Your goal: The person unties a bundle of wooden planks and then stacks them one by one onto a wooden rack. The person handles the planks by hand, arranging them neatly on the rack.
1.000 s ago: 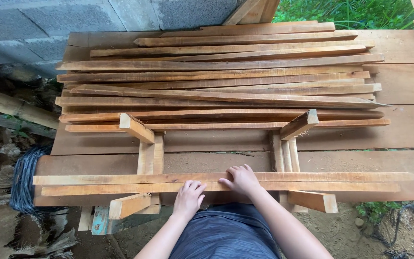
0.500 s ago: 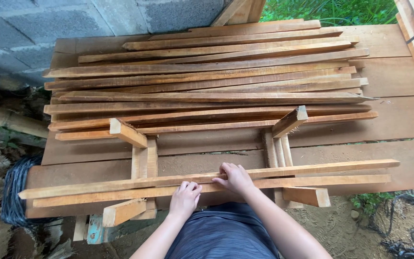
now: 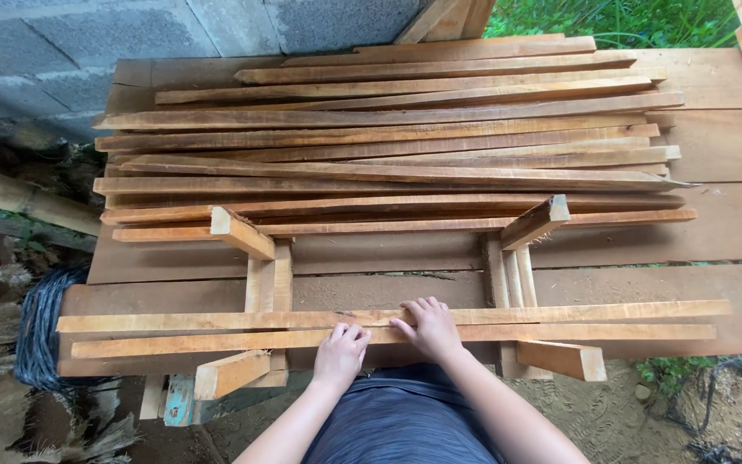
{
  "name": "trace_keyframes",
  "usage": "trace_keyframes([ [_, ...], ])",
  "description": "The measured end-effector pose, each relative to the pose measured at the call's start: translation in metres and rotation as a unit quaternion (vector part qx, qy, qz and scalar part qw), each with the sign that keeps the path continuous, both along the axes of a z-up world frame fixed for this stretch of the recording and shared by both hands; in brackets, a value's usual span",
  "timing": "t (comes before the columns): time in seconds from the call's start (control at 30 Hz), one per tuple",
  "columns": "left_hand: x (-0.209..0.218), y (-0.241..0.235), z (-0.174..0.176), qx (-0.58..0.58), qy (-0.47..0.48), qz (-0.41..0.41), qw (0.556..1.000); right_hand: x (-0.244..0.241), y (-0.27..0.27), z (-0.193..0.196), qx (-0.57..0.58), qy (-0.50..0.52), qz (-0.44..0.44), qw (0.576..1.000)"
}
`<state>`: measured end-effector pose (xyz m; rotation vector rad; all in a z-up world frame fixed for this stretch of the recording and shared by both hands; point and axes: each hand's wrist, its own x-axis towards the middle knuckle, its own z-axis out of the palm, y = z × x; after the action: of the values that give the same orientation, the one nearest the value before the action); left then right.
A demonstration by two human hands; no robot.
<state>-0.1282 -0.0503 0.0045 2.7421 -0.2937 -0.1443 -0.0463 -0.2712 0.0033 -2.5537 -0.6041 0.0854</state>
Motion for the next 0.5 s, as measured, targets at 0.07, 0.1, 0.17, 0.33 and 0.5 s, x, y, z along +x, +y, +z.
trace_keyframes([
  [0.07, 0.001, 0.000, 0.002, -0.001, 0.005, 0.004, 1.000, 0.009, 0.002, 0.003, -0.037, 0.053, 0.001, 0.998],
  [0.1, 0.001, -0.001, 0.003, -0.003, 0.011, 0.005, 1.000, 0.013, 0.003, 0.005, -0.074, 0.107, 0.000, 0.991],
  [0.17, 0.001, 0.000, 0.004, -0.005, 0.014, 0.006, 1.000, 0.023, 0.002, 0.006, -0.075, 0.142, 0.021, 0.987],
  [0.33, 0.003, 0.001, 0.005, -0.013, 0.026, 0.009, 1.000, 0.038, 0.011, 0.031, -0.117, 0.274, 0.034, 0.954],
  [0.5, 0.001, 0.000, 0.001, -0.021, 0.015, 0.009, 1.000, 0.017, 0.005, 0.007, -0.052, 0.133, 0.037, 0.989],
])
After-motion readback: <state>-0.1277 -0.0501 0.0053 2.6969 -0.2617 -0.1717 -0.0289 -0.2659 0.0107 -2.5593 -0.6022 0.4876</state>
